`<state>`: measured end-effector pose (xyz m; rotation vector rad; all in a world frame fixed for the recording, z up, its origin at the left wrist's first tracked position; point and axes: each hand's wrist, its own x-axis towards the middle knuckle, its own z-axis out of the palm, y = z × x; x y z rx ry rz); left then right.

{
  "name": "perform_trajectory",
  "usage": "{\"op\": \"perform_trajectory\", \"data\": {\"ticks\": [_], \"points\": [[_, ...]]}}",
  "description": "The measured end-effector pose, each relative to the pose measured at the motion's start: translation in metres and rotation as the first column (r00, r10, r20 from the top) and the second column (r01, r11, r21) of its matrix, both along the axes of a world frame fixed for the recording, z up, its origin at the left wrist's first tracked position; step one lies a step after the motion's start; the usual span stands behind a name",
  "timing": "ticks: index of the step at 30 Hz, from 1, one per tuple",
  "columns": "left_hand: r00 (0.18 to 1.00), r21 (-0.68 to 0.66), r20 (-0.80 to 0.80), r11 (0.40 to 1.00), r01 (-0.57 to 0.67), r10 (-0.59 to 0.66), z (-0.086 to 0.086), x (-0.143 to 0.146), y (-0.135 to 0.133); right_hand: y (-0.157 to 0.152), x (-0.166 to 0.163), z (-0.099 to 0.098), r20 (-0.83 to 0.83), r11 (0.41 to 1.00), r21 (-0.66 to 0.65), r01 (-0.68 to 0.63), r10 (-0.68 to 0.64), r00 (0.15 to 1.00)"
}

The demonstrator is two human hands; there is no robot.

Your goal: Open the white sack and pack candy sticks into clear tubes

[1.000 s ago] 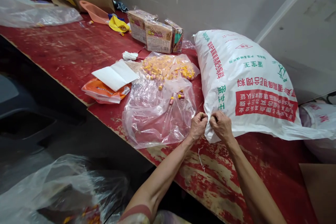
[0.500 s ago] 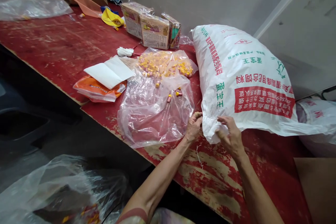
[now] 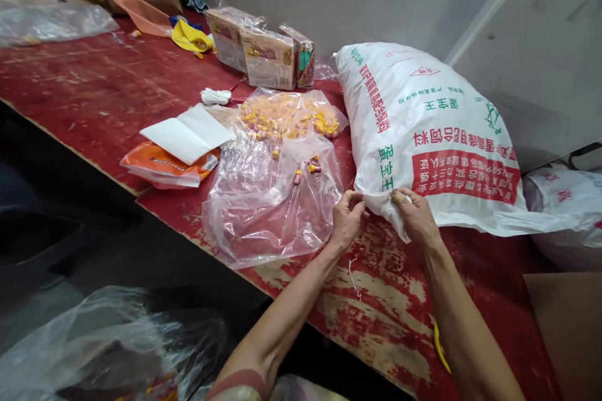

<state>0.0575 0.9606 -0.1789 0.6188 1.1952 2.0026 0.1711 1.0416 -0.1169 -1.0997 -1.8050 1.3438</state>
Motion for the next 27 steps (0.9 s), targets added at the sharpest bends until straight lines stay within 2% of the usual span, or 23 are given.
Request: {"op": "perform_trajectory", "data": {"ticks": [3, 6, 8, 10, 11, 12, 14, 16, 18, 20, 23, 25, 27], "points": [[0.96, 0.02, -0.275, 0.999, -0.04, 0.044, 0.004, -0.004, 0.001, 0.008, -0.005, -0.004, -0.112, 0.986, -0.167, -0.008, -0.011, 0.994], [0.871, -0.008, -0.491, 1.0, -0.007, 0.002, 0.009, -0.017, 0.002, 0.009, -0.009, -0.006, -0.124, 0.981, -0.196, 0.0, -0.025, 0.992], [0.827, -0.01, -0.561, 0.999, 0.048, -0.046, 0.013, -0.029, 0.004, 0.009, -0.01, -0.002, -0.049, 0.993, -0.116, -0.003, -0.003, 0.999], [0.787, 0.025, -0.61, 0.991, 0.132, -0.09, 0.016, -0.039, 0.006, 0.008, -0.01, 0.003, 0.102, 0.992, 0.124, 0.002, -0.015, 0.995], [0.77, 0.05, -0.627, 0.982, 0.185, -0.113, 0.018, -0.044, 0.007, 0.008, -0.011, 0.006, 0.191, 0.953, 0.303, 0.009, -0.07, 0.979], [0.759, 0.072, -0.636, 0.969, 0.237, -0.139, 0.019, -0.048, 0.008, 0.01, -0.011, 0.009, 0.267, 0.872, 0.49, -0.003, -0.147, 0.952], [0.754, 0.084, -0.623, 0.941, 0.328, -0.208, 0.022, -0.054, 0.011, 0.015, -0.012, 0.013, 0.358, 0.635, 0.766, -0.098, -0.296, 0.886], [0.77, 0.05, -0.563, 0.918, 0.394, -0.3, 0.024, -0.058, 0.015, 0.024, -0.014, 0.013, 0.4, 0.428, 0.875, -0.227, -0.373, 0.837], [0.787, -0.018, -0.467, 0.894, 0.447, -0.403, 0.026, -0.061, 0.019, 0.035, -0.015, 0.011, 0.419, 0.296, 0.902, -0.315, -0.423, 0.803], [0.791, -0.087, -0.364, 0.864, 0.496, -0.491, 0.029, -0.064, 0.022, 0.046, -0.017, 0.007, 0.392, 0.208, 0.92, -0.332, -0.484, 0.782], [0.793, -0.146, -0.253, 0.832, 0.535, -0.554, 0.032, -0.066, 0.025, 0.057, -0.021, 0.002, 0.314, 0.118, 0.947, -0.298, -0.521, 0.794], [0.788, -0.16, -0.229, 0.82, 0.549, -0.572, 0.035, -0.067, 0.027, 0.061, -0.024, 0.0, 0.278, 0.075, 0.957, -0.281, -0.515, 0.811], [0.77, -0.175, -0.258, 0.812, 0.557, -0.584, 0.037, -0.068, 0.029, 0.064, -0.027, 0.001, 0.279, 0.056, 0.954, -0.293, -0.513, 0.812]]}}
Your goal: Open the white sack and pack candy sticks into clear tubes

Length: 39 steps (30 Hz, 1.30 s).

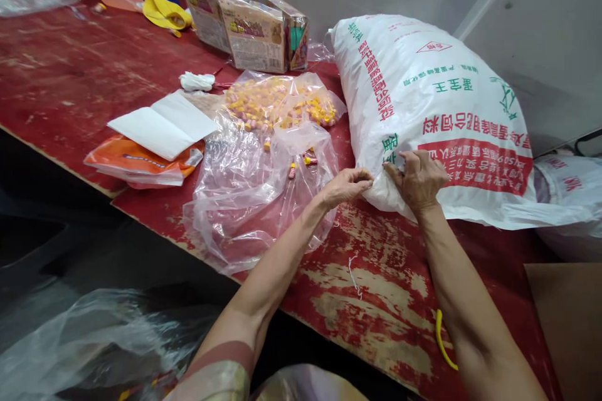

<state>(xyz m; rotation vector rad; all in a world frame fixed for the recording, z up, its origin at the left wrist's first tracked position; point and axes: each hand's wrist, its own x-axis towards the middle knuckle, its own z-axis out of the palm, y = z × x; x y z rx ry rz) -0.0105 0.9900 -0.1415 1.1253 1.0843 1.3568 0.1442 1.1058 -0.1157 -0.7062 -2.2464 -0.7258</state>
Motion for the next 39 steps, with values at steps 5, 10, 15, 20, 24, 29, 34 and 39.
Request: {"op": "perform_trajectory", "data": {"ticks": [5, 10, 15, 20, 24, 29, 34, 39], "points": [[0.997, -0.023, -0.074, 1.0, -0.016, 0.014, 0.002, 0.002, 0.011, 0.002, -0.002, 0.014, 0.023, 0.997, -0.074, -0.002, 0.004, 1.0], [0.994, -0.224, 0.102, 0.975, -0.019, 0.043, 0.005, 0.003, 0.022, -0.045, 0.016, 0.016, -0.338, 0.972, -0.181, -0.15, 0.081, 0.938], [0.98, -0.286, 0.177, 0.958, -0.039, 0.092, 0.007, 0.004, 0.026, -0.113, 0.015, -0.02, -0.609, 0.562, -0.723, -0.403, -0.242, 0.755], [0.977, -0.175, 0.205, 0.984, -0.021, 0.057, -0.002, 0.005, 0.018, -0.121, -0.007, -0.043, -0.617, 0.193, -0.744, -0.64, -0.566, 0.547], [0.989, -0.055, 0.146, 0.998, -0.004, 0.012, -0.011, 0.004, 0.01, -0.118, -0.015, -0.048, -0.636, 0.198, -0.682, -0.704, -0.635, 0.438], [0.998, 0.065, -0.041, 0.997, -0.035, 0.038, -0.013, 0.003, -0.001, -0.128, -0.02, -0.054, -0.645, 0.201, -0.607, -0.769, -0.69, 0.329], [0.928, 0.202, -0.343, 0.976, -0.079, 0.146, -0.005, 0.004, -0.015, -0.132, -0.03, -0.052, -0.654, 0.215, -0.526, -0.823, -0.72, 0.23], [0.854, 0.265, -0.482, 0.962, -0.07, 0.195, -0.001, 0.007, -0.024, -0.129, -0.042, -0.044, -0.619, 0.198, -0.44, -0.876, -0.773, 0.136]]}}
